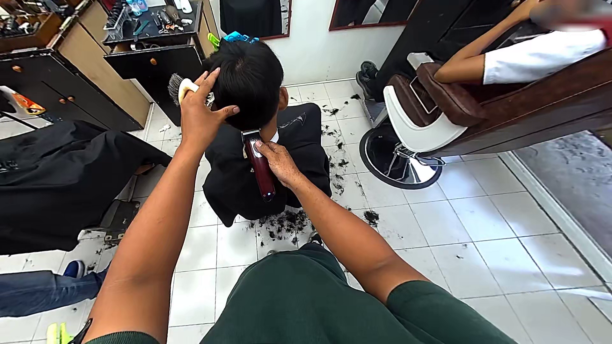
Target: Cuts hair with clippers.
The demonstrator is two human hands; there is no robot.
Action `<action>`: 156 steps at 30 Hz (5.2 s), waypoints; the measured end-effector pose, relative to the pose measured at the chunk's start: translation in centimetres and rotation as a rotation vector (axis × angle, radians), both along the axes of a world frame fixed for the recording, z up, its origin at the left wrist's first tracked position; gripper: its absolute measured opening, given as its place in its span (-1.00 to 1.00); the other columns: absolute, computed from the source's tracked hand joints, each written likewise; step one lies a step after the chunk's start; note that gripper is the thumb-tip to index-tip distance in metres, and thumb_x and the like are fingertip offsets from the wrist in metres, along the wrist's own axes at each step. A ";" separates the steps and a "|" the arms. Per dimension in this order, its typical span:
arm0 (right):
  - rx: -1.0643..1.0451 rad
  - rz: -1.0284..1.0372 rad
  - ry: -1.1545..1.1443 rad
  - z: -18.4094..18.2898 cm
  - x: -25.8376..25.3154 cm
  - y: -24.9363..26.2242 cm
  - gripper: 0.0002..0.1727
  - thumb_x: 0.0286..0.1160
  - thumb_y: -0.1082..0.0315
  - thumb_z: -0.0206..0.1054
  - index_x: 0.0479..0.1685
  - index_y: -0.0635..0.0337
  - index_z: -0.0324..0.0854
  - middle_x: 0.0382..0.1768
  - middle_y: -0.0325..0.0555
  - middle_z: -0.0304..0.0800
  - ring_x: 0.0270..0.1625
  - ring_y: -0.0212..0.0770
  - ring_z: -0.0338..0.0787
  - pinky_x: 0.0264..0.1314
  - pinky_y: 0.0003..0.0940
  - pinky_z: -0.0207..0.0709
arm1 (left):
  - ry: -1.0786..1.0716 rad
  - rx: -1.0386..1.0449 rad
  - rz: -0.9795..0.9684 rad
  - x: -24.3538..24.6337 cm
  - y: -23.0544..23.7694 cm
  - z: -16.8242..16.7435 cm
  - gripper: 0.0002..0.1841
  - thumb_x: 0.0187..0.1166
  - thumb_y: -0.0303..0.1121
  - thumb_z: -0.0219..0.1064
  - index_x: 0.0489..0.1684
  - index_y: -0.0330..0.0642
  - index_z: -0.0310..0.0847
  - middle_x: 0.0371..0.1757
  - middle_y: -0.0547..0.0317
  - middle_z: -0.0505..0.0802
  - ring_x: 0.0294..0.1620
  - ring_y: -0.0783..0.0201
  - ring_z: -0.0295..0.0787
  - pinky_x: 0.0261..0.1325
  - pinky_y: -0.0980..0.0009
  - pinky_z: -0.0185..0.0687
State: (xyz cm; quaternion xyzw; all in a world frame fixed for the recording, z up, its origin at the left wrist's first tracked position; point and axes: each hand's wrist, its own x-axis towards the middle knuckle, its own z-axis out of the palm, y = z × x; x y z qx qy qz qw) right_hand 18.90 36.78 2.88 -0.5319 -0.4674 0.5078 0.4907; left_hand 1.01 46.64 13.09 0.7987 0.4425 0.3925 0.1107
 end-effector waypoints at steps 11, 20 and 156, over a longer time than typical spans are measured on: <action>-0.184 0.258 0.024 -0.1 2.3 -3.0 -0.58 0.65 0.19 0.35 0.30 0.29 0.50 -0.29 -0.03 0.71 -0.42 -0.25 0.71 -0.30 -0.34 0.69 | -0.006 0.003 0.022 0.2 -0.4 -0.1 -0.18 0.34 -0.13 0.68 0.69 -0.08 0.48 0.65 -0.05 0.61 0.73 0.02 0.42 0.78 0.00 0.21; -0.164 0.159 -0.038 1.4 3.9 -1.0 -0.46 0.79 -0.10 0.14 0.29 0.25 0.53 -0.15 0.09 0.76 -0.28 -0.10 0.81 -0.18 -0.13 0.76 | -0.042 -0.037 0.085 0.7 -1.3 -0.2 -0.19 0.34 -0.17 0.67 0.69 -0.08 0.47 0.63 0.01 0.64 0.72 0.08 0.45 0.78 0.05 0.24; -0.342 0.360 0.402 -4.7 18.6 -2.1 -0.54 0.48 0.56 0.40 0.34 0.27 0.40 -0.42 -0.11 0.68 -0.49 -0.31 0.71 -0.34 -0.45 0.71 | -0.111 -0.837 0.319 13.1 -10.3 -5.8 -0.74 0.66 -0.26 0.41 0.15 -0.20 0.69 -0.16 0.00 0.84 -0.41 0.22 0.73 -0.37 0.22 0.67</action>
